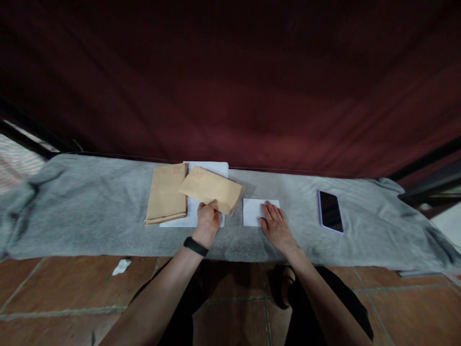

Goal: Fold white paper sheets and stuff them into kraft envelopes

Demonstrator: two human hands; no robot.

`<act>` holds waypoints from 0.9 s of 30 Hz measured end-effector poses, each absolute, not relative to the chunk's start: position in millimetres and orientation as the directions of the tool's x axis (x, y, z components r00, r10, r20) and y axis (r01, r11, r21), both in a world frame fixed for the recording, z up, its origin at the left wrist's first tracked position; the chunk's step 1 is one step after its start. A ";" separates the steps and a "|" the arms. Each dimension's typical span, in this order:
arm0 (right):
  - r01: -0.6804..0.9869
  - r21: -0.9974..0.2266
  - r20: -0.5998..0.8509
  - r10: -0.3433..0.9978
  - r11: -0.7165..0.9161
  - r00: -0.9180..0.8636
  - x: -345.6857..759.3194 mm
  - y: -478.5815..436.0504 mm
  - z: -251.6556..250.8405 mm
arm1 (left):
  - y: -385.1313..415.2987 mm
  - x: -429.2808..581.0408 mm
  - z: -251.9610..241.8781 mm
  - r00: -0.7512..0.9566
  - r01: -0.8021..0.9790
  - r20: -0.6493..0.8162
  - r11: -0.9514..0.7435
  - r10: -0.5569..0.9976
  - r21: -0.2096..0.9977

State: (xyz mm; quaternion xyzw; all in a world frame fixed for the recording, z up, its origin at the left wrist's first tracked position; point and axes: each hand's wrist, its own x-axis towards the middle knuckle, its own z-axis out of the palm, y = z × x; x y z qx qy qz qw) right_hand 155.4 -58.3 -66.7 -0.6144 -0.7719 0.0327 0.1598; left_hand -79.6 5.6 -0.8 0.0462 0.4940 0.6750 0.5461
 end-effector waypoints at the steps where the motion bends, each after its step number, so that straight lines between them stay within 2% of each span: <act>1: 0.937 -0.253 0.208 0.959 0.242 -0.191 155.2 -58.4 -66.3 | 2.7 -76.4 -1.8 -0.402 -0.693 -0.467 0.072 0.787 0.718; 5: 0.914 -0.337 0.216 0.964 0.225 -0.157 152.0 -57.6 -60.2 | -8.5 -62.3 -4.0 -0.370 -0.700 -0.419 0.048 0.829 0.713; 8: 0.829 -0.521 0.221 0.970 0.204 -0.100 145.7 -55.5 -51.1 | -17.2 -48.3 -5.0 -0.338 -0.691 -0.332 0.008 0.881 0.723; 11: 0.602 -0.788 0.165 0.986 0.132 0.000 135.7 -52.4 -40.2 | -26.7 -33.8 -5.2 -0.298 -0.647 -0.217 -0.029 0.930 0.762; 14: 0.220 -0.975 0.029 0.998 0.016 0.056 125.4 -49.1 -30.8 | -35.5 -22.4 -2.5 -0.279 -0.569 -0.094 -0.085 0.956 0.818; 17: -0.089 -0.993 -0.089 0.992 -0.081 0.092 119.2 -47.1 -25.3 | -41.1 -16.2 3.3 -0.267 -0.448 0.018 -0.141 0.964 0.883; 22: -0.281 -0.955 -0.145 0.977 -0.096 0.159 121.9 -46.4 -20.0 | -41.8 -18.1 8.0 -0.195 -0.257 0.145 -0.194 0.970 0.947; 23: -0.306 -0.948 -0.143 0.975 -0.086 0.167 124.7 -45.9 -18.8 | -42.1 -20.6 7.6 -0.155 -0.176 0.171 -0.198 0.973 0.964; 25: -0.346 -0.936 -0.140 0.970 -0.065 0.198 132.3 -43.8 -16.3 | -44.5 -27.1 6.4 -0.010 0.117 0.223 -0.220 0.975 0.968; 27: -0.365 -0.930 -0.136 0.960 -0.039 0.243 141.4 -40.7 -14.4 | -49.5 -33.8 6.4 0.201 0.470 0.266 -0.331 0.943 0.818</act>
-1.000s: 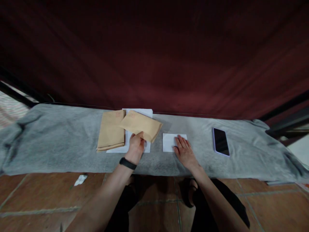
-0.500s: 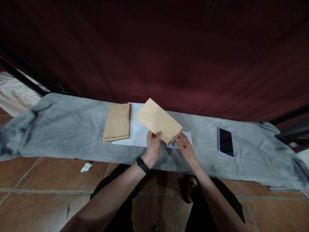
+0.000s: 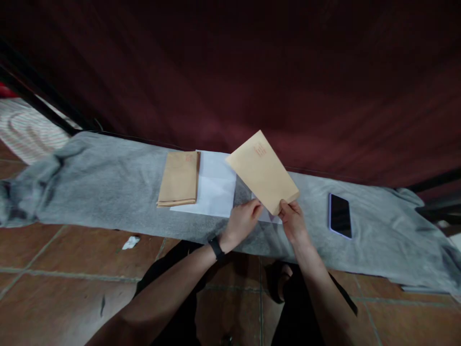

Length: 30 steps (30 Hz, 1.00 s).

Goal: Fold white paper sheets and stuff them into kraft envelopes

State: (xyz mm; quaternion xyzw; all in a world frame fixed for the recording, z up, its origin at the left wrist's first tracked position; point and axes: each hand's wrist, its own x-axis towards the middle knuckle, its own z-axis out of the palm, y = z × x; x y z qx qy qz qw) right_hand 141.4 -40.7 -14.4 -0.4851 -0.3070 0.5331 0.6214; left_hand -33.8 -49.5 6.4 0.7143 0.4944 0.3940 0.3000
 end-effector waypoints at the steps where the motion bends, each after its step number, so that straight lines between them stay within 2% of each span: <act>1: -0.363 -0.931 -0.130 0.957 -0.028 0.260 145.7 -39.1 -13.9 | -52.5 -36.4 7.2 0.320 0.585 0.292 -0.430 0.901 0.688; 3: -0.337 -0.941 -0.112 0.953 -0.012 0.280 151.9 -36.8 -13.5 | -58.4 -39.1 10.4 0.537 0.638 0.354 -0.643 0.766 0.423; 5: -0.298 -0.955 -0.098 0.956 -0.012 0.275 154.0 -36.1 -14.1 | -62.3 -38.6 15.1 0.666 0.588 0.404 -0.775 0.627 0.233; 8: -0.256 -0.966 -0.095 0.970 -0.036 0.222 151.1 -37.5 -15.3 | -62.6 -34.9 22.0 0.663 0.631 0.440 -0.768 0.606 0.109; 14: -0.148 -0.982 -0.132 0.987 -0.118 0.089 145.9 -41.0 -15.4 | -52.8 -33.7 23.8 0.598 0.743 0.334 -0.660 0.729 0.112; 19: -0.133 -0.968 -0.218 0.976 -0.215 0.011 146.8 -42.1 -15.3 | -42.5 -42.1 16.7 0.560 0.774 0.305 -0.618 0.770 0.137; 30: -0.097 -0.961 -0.242 0.959 -0.257 -0.144 144.2 -43.3 -10.5 | -22.3 -68.1 6.9 0.582 0.743 0.146 -0.596 0.800 0.305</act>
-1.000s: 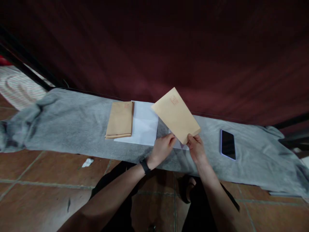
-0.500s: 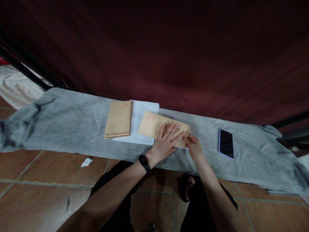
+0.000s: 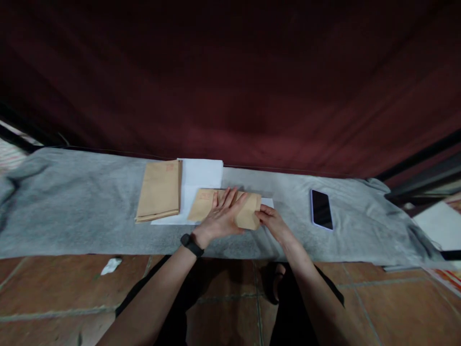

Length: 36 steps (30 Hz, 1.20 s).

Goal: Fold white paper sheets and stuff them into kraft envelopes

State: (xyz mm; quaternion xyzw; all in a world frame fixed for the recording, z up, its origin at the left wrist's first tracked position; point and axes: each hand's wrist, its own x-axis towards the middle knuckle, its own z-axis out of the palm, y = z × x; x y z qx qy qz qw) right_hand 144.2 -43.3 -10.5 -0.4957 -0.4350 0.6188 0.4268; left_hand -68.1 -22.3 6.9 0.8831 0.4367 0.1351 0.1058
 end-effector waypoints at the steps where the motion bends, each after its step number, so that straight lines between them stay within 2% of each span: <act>1: -0.099 -0.961 -0.241 0.956 -0.260 -0.167 144.5 -43.6 -8.4 | -21.8 -69.7 7.0 0.591 0.735 0.136 -0.600 0.795 0.315; 6: -0.116 -0.964 -0.205 0.946 -0.240 -0.252 146.2 -45.3 -0.8 | -20.7 -73.9 11.0 0.633 0.707 0.129 -0.638 0.763 0.304; 13: -0.186 -0.947 -0.231 0.958 -0.261 -0.169 144.7 -43.9 -15.7 | -24.6 -71.0 19.1 0.624 0.697 0.243 -0.669 0.743 0.258; 18: -0.120 -0.978 -0.161 0.981 -0.173 -0.103 138.4 -39.4 -26.9 | -28.4 -68.4 19.4 0.621 0.713 0.253 -0.669 0.742 0.211; 23: -0.039 -0.995 -0.091 0.995 -0.092 -0.027 139.9 -36.0 -29.3 | -25.9 -72.8 12.8 0.636 0.711 0.204 -0.668 0.744 0.218; 27: -0.059 -0.993 -0.102 0.994 -0.103 -0.028 146.3 -35.3 -27.5 | -24.3 -72.7 8.8 0.643 0.714 0.173 -0.666 0.746 0.218; 36: 0.002 -0.994 -0.108 0.994 -0.108 -0.033 151.3 -34.3 -31.5 | -29.4 -65.3 20.3 0.652 0.703 0.247 -0.693 0.717 0.157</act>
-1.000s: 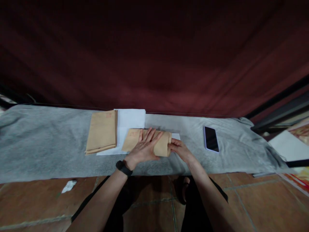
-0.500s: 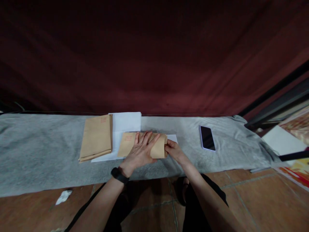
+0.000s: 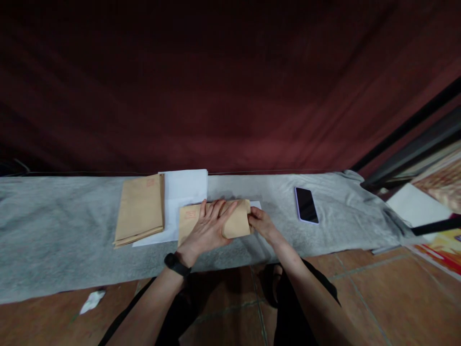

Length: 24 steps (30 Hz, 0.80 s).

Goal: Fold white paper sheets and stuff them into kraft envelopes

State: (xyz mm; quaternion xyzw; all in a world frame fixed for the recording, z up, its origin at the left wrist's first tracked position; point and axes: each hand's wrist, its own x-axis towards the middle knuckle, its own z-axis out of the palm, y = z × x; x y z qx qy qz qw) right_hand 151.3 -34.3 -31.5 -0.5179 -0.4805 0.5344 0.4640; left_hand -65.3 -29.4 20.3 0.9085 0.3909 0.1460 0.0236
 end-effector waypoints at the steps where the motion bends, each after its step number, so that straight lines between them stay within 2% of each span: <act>1: 0.037 -0.995 -0.090 0.996 -0.089 -0.019 151.2 -34.9 -32.1 | -29.8 -65.0 19.9 0.651 0.707 0.242 -0.690 0.720 0.152; 7: 0.325 -0.946 0.033 0.998 0.012 0.058 154.4 -43.1 -28.5 | -29.1 -61.2 13.7 0.646 0.724 0.221 -0.678 0.731 0.126; 10: 0.453 -0.887 0.176 0.972 0.087 0.158 157.7 -47.9 -20.9 | -29.6 -58.9 12.7 0.643 0.724 0.244 -0.680 0.726 0.115; 12: 0.468 -0.874 0.270 0.933 0.134 0.238 160.0 -49.9 -15.1 | -31.0 -58.1 12.8 0.639 0.726 0.264 -0.680 0.723 0.104; 14: 0.395 -0.906 0.263 0.934 0.153 0.242 162.1 -51.1 -10.1 | -33.0 -57.9 13.4 0.638 0.725 0.280 -0.682 0.717 0.093; 16: 0.225 -0.968 0.150 0.976 0.111 0.161 164.5 -51.9 -6.4 | -35.2 -58.2 14.4 0.649 0.716 0.288 -0.693 0.704 0.082; 18: 0.002 -1.000 -0.005 0.999 -0.005 0.050 167.5 -53.3 -3.1 | -37.2 -58.8 16.1 0.660 0.706 0.292 -0.704 0.692 0.073; 21: -0.260 -0.940 -0.193 0.974 -0.219 -0.120 173.7 -57.5 4.0 | -39.9 -59.2 19.1 0.672 0.694 0.289 -0.716 0.682 0.076; 24: -0.293 -0.883 -0.279 0.912 -0.367 -0.301 179.9 -63.5 12.5 | -43.3 -57.7 20.7 0.703 0.665 0.274 -0.743 0.656 0.073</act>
